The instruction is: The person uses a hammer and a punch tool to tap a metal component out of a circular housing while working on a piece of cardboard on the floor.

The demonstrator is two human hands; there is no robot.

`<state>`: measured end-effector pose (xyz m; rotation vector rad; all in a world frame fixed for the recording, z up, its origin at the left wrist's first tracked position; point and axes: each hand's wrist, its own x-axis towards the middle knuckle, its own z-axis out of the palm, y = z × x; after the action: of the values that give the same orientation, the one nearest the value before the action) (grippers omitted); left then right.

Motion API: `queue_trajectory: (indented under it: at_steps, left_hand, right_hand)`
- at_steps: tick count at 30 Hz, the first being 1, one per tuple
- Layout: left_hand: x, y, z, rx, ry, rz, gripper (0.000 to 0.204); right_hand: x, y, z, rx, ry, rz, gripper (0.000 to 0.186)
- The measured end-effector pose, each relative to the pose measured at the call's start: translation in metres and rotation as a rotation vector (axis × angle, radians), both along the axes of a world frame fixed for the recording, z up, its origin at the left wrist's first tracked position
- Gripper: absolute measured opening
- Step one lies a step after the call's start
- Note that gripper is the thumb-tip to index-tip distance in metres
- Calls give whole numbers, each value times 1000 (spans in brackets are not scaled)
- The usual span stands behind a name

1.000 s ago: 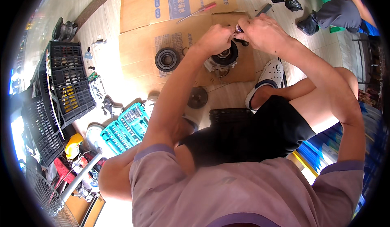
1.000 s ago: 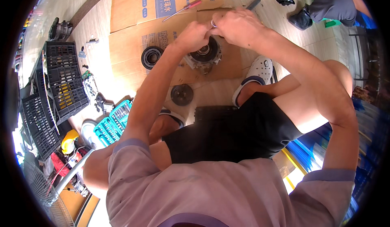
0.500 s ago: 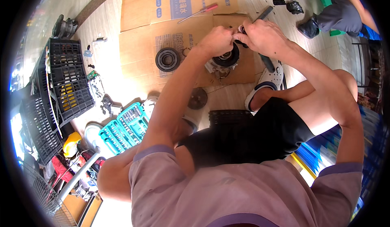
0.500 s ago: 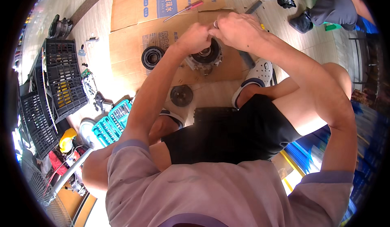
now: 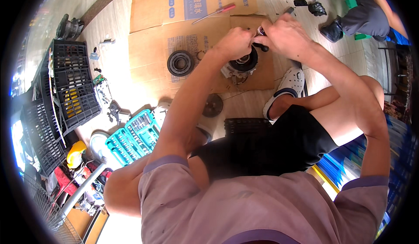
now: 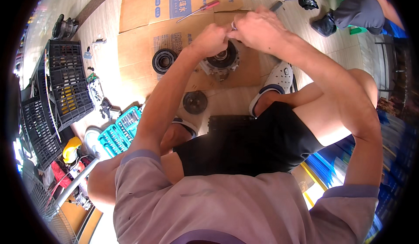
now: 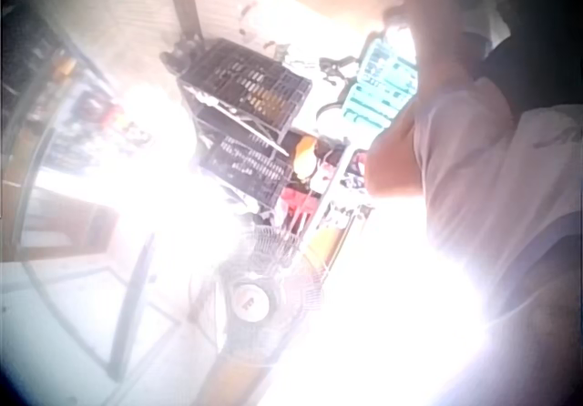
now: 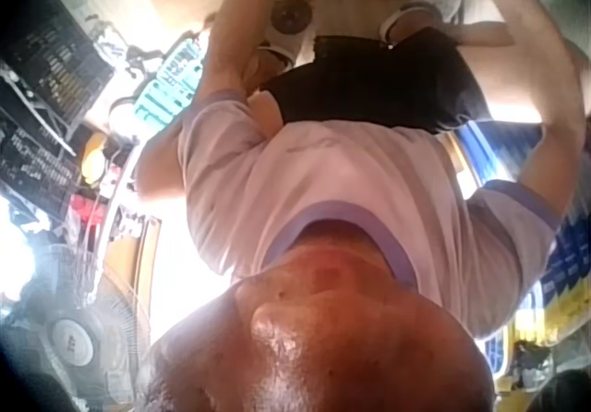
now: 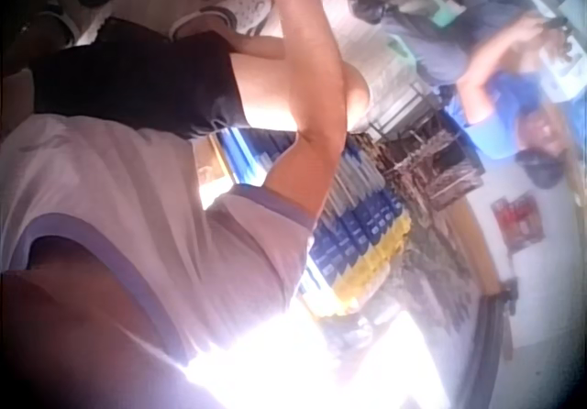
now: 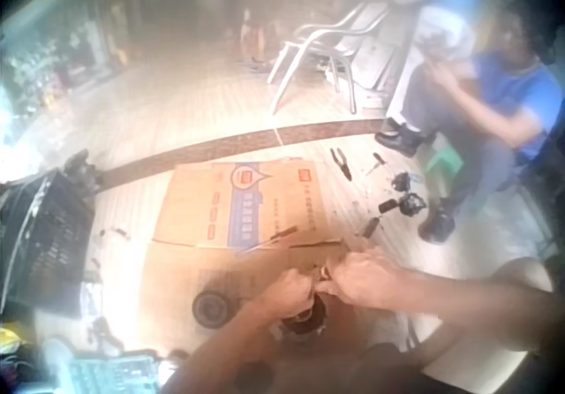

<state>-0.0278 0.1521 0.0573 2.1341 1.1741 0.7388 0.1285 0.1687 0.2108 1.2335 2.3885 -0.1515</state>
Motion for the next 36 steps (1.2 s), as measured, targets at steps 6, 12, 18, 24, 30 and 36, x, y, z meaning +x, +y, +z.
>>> queue_trajectory:
  at_steps: [6,12,18,24,30,36]
  left_hand:
    - [2,0,2,9,-23,-19,17]
    - [4,1,1,55,-20,1,14]
    - [-1,-2,2,-18,13,12,16]
    - [2,2,1,38,-21,-30,14]
    - [1,1,3,-49,17,18,20]
    - [3,0,-2,-9,-14,26,22]
  right_hand:
    - [26,12,-22,216,305,390,27]
    - [30,14,-19,220,299,367,26]
    - [1,1,-6,-2,-1,56,22]
    - [34,20,-27,388,393,584,26]
    - [6,4,-4,4,127,35,33]
    - [8,4,-7,-57,259,-63,41]
